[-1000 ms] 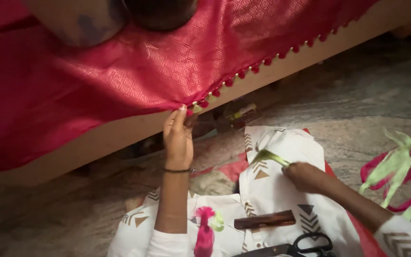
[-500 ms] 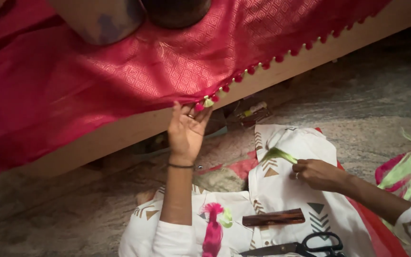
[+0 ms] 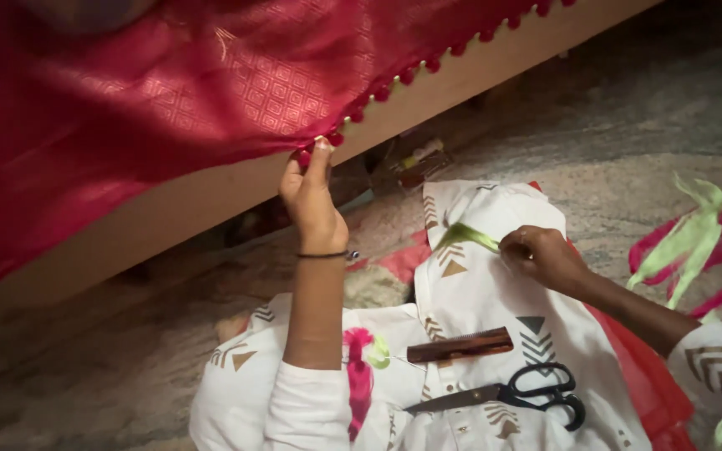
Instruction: The recorder is tying and trimming green and pink ribbons to create decorative tassels on the edge of a red cloth.
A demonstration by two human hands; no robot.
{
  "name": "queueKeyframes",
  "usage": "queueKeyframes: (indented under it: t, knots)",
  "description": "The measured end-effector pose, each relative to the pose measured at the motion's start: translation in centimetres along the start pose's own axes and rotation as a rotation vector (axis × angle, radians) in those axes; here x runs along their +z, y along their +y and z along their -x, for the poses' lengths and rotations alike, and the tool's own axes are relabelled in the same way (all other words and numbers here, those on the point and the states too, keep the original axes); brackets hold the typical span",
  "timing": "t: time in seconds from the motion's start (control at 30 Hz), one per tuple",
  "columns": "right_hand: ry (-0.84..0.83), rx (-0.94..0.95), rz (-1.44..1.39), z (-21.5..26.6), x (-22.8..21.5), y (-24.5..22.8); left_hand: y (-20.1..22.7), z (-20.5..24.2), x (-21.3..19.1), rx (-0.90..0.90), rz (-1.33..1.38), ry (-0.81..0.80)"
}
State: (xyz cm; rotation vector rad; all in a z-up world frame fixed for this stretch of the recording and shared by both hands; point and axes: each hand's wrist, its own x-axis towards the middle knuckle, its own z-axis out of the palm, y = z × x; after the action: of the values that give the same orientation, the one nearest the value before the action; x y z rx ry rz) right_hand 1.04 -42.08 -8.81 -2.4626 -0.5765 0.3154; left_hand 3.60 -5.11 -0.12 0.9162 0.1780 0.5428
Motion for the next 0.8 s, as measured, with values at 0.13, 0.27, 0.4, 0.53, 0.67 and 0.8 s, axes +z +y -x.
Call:
queueKeyframes:
  t: [0.13, 0.27, 0.4, 0.53, 0.67, 0.8]
  knots:
    - [0.035, -0.158, 0.018, 0.1, 0.1, 0.3, -0.4, 0.8, 1.7, 0.102, 0.177, 0.051]
    - [0.176, -0.132, 0.179, 0.5, 0.2, 1.1, 1.2, 2.1, 3.2, 0.039, 0.433, 0.035]
    - [-0.097, 0.138, 0.222, 0.7, 1.3, 3.5, 0.6, 2.3, 3.1, -0.105, 0.583, -0.153]
    - [-0.199, -0.246, 0.234, 1.7, 2.2, 3.6, -2.3, 1.4, 2.4, -0.046, 0.247, -0.041]
    - [-0.264, -0.399, 0.241, 0.5, 0.7, 3.9, -4.8, 1.4, 2.8, 0.155, 0.089, 0.001]
    - [-0.334, -0.491, 0.376, -0.9, 1.1, 3.2, -3.5, 3.0, 2.7, 0.045, -0.254, -0.073]
